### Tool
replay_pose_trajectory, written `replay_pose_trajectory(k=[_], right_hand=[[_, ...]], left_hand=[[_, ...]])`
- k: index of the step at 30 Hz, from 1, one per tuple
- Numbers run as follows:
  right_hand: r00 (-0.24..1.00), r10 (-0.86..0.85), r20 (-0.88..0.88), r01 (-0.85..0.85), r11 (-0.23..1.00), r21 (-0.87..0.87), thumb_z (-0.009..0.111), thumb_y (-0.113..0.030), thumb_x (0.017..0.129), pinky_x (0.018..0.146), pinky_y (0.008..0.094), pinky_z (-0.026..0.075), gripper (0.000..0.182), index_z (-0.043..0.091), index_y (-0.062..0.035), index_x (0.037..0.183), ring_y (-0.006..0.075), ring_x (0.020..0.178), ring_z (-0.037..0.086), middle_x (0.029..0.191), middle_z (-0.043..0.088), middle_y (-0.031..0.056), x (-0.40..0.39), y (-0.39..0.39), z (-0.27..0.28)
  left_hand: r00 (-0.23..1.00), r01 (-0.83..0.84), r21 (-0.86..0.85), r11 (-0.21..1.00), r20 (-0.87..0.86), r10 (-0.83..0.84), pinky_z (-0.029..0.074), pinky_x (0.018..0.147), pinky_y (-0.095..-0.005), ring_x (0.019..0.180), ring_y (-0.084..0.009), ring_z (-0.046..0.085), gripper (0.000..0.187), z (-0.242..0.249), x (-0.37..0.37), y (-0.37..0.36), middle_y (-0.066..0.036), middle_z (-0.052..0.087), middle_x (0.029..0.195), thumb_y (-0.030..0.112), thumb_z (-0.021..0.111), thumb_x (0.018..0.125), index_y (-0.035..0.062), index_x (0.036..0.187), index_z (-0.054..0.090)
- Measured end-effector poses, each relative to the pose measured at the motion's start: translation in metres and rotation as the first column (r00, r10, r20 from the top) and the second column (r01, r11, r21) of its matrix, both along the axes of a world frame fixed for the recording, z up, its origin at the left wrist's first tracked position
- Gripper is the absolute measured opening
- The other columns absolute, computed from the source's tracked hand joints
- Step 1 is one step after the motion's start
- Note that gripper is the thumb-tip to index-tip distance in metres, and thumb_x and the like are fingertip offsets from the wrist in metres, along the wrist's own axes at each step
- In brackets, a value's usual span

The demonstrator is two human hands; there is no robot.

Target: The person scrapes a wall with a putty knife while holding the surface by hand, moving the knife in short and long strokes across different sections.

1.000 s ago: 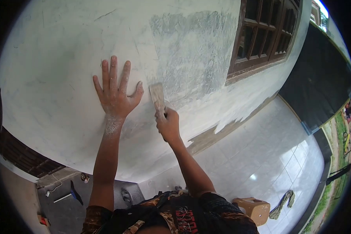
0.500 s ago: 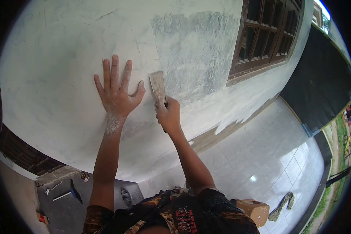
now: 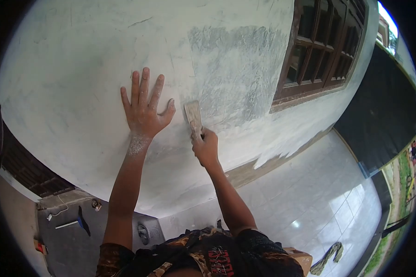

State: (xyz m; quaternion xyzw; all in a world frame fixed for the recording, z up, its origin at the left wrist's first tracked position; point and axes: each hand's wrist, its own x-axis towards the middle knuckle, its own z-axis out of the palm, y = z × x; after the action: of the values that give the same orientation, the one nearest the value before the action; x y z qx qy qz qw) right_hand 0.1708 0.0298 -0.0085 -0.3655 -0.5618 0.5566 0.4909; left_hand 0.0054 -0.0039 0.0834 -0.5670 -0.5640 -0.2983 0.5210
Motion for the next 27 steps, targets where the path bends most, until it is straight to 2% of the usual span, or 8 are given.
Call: replay_pose_trajectory(k=[7, 12, 15, 16, 18, 21, 25, 27], right_hand=[[0.998, -0.046, -0.04, 0.057, 0.94, 0.336, 0.059, -0.045, 0.099, 0.035, 0.026, 0.032, 0.052, 0.052, -0.0047, 0.066, 0.0085, 0.038, 0.043, 0.05, 0.043, -0.001, -0.006, 0.031, 0.011], [0.997, -0.04, 0.063, 0.024, 0.97, 0.241, 0.059, -0.044, 0.099, 0.037, 0.0266, 0.034, 0.052, 0.055, -0.0034, 0.067, 0.0087, 0.04, 0.045, 0.051, 0.047, 0.0003, 0.004, 0.022, -0.018], [0.997, -0.039, 0.061, 0.014, 0.933, 0.36, 0.057, -0.036, 0.101, 0.049, 0.0404, 0.038, 0.053, 0.058, 0.008, 0.07, 0.0213, 0.048, 0.049, 0.054, 0.051, 0.0197, 0.004, 0.023, 0.021], [0.997, -0.024, 0.067, -0.002, 0.932, 0.363, 0.057, -0.036, 0.101, 0.049, 0.0404, 0.038, 0.053, 0.058, 0.008, 0.07, 0.0213, 0.048, 0.049, 0.054, 0.051, 0.0197, 0.005, 0.028, 0.018], [0.998, 0.018, 0.062, -0.039, 0.936, 0.351, 0.057, -0.043, 0.1, 0.037, 0.0283, 0.034, 0.052, 0.054, -0.0024, 0.067, 0.01, 0.04, 0.045, 0.051, 0.045, 0.0007, 0.001, 0.033, 0.005], [0.993, 0.112, 0.031, -0.115, 0.982, 0.148, 0.057, -0.043, 0.1, 0.036, 0.0282, 0.033, 0.053, 0.053, -0.0027, 0.067, 0.0102, 0.039, 0.045, 0.051, 0.046, 0.001, 0.011, 0.019, -0.015], [0.994, 0.104, 0.03, -0.108, 0.954, 0.279, 0.058, -0.044, 0.1, 0.036, 0.0274, 0.033, 0.053, 0.052, -0.0033, 0.066, 0.0101, 0.037, 0.044, 0.051, 0.045, 0.0007, 0.002, 0.028, -0.002], [0.996, 0.081, 0.046, -0.09, 0.963, 0.254, 0.059, -0.037, 0.1, 0.05, 0.0412, 0.039, 0.053, 0.06, 0.0065, 0.069, 0.0212, 0.049, 0.049, 0.054, 0.055, 0.0158, -0.001, 0.03, 0.005]], left_hand=[[1.0, 0.007, 0.002, 1.0, -0.005, -0.007, 0.011, 0.118, -0.0598, 0.149, -0.031, 0.027, 0.069, 0.001, 0.001, 0.0, -0.011, 0.036, 0.158, 0.038, 0.071, 0.078, 0.0214, 0.142, 0.053], [1.0, -0.004, 0.016, 1.0, 0.015, 0.004, 0.013, 0.117, -0.0608, 0.149, -0.0323, 0.027, 0.071, 0.002, 0.001, 0.003, -0.012, 0.037, 0.157, 0.035, 0.071, 0.076, 0.0204, 0.143, 0.052], [1.0, 0.013, 0.042, 0.999, 0.01, -0.013, 0.015, 0.117, -0.061, 0.148, -0.0333, 0.028, 0.073, 0.0, 0.003, 0.003, -0.013, 0.037, 0.157, 0.034, 0.071, 0.074, 0.0201, 0.143, 0.052], [1.0, 0.015, 0.045, 0.999, 0.01, -0.016, 0.015, 0.116, -0.0609, 0.148, -0.0335, 0.029, 0.073, 0.001, 0.004, 0.003, -0.013, 0.037, 0.157, 0.033, 0.071, 0.074, 0.02, 0.143, 0.053], [1.0, -0.004, 0.044, 0.999, 0.008, 0.004, 0.016, 0.116, -0.0607, 0.148, -0.0337, 0.029, 0.073, 0.003, 0.004, 0.001, -0.013, 0.037, 0.157, 0.033, 0.071, 0.073, 0.0199, 0.143, 0.053], [1.0, -0.017, 0.047, 0.999, 0.008, 0.017, 0.016, 0.116, -0.0607, 0.148, -0.0334, 0.029, 0.073, 0.001, 0.003, 0.001, -0.012, 0.037, 0.157, 0.032, 0.071, 0.073, 0.02, 0.143, 0.052], [0.999, -0.037, 0.056, 0.998, 0.0, 0.037, 0.015, 0.118, -0.0584, 0.149, -0.0288, 0.026, 0.074, 0.0, 0.003, 0.001, -0.009, 0.033, 0.16, 0.038, 0.07, 0.075, 0.0244, 0.144, 0.051], [0.999, -0.043, 0.055, 0.998, 0.007, 0.043, 0.015, 0.118, -0.0586, 0.149, -0.0289, 0.026, 0.074, 0.001, 0.003, 0.001, -0.009, 0.033, 0.16, 0.038, 0.07, 0.075, 0.0246, 0.145, 0.05]])
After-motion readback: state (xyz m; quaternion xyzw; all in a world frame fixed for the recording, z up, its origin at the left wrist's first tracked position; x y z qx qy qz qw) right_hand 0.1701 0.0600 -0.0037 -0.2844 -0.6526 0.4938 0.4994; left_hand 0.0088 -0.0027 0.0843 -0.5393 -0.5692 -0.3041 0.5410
